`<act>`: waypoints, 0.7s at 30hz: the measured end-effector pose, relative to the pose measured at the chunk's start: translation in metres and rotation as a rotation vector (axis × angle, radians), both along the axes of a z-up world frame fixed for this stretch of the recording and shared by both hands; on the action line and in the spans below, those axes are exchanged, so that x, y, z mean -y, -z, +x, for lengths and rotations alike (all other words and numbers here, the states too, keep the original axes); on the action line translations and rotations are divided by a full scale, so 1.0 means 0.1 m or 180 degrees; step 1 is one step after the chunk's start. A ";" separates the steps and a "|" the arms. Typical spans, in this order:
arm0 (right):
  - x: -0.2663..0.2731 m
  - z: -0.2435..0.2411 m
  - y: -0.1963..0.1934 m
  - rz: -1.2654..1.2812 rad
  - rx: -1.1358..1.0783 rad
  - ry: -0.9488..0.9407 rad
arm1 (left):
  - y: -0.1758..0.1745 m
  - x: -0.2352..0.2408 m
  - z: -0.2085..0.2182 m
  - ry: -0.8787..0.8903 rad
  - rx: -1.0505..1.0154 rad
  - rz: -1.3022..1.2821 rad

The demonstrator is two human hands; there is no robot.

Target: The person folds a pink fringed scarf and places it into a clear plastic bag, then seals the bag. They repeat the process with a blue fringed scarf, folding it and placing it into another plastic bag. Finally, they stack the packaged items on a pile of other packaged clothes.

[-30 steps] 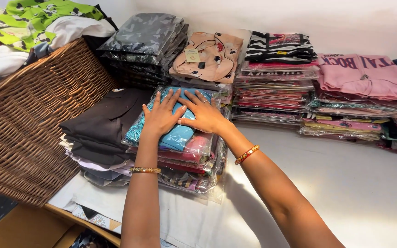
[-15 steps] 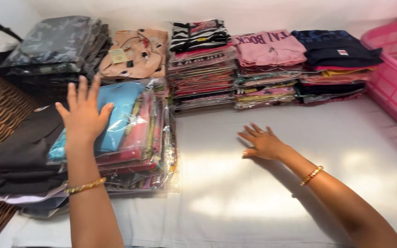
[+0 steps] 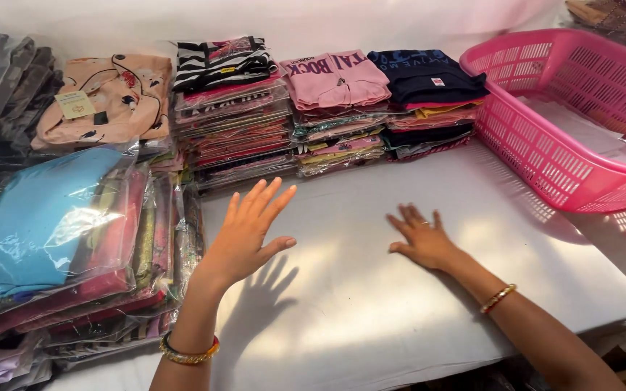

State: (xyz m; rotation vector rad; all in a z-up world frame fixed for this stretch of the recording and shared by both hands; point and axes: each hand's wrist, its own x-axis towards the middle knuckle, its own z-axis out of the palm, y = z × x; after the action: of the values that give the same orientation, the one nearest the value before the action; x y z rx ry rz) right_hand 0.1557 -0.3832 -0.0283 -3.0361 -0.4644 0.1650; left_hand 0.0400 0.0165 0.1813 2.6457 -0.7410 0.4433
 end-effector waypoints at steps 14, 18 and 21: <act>0.58 0.60 0.18 0.0383 0.0378 0.0322 | 1.96 -0.72 0.06 -0.1936 -0.1409 0.0716; 0.98 0.65 0.36 0.0374 0.0487 0.0457 | 1.88 -0.62 0.10 -0.2107 -0.1354 0.0672; 1.09 0.68 0.51 0.0416 0.0530 0.0419 | 1.98 -0.60 0.10 -0.2205 -0.1398 0.0563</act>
State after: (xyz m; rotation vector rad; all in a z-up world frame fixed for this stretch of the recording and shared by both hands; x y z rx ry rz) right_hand 0.2239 -0.4920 -0.0790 -2.9508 -0.2715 -0.1213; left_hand 0.0496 0.0765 -0.0163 2.9545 0.2976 -0.0562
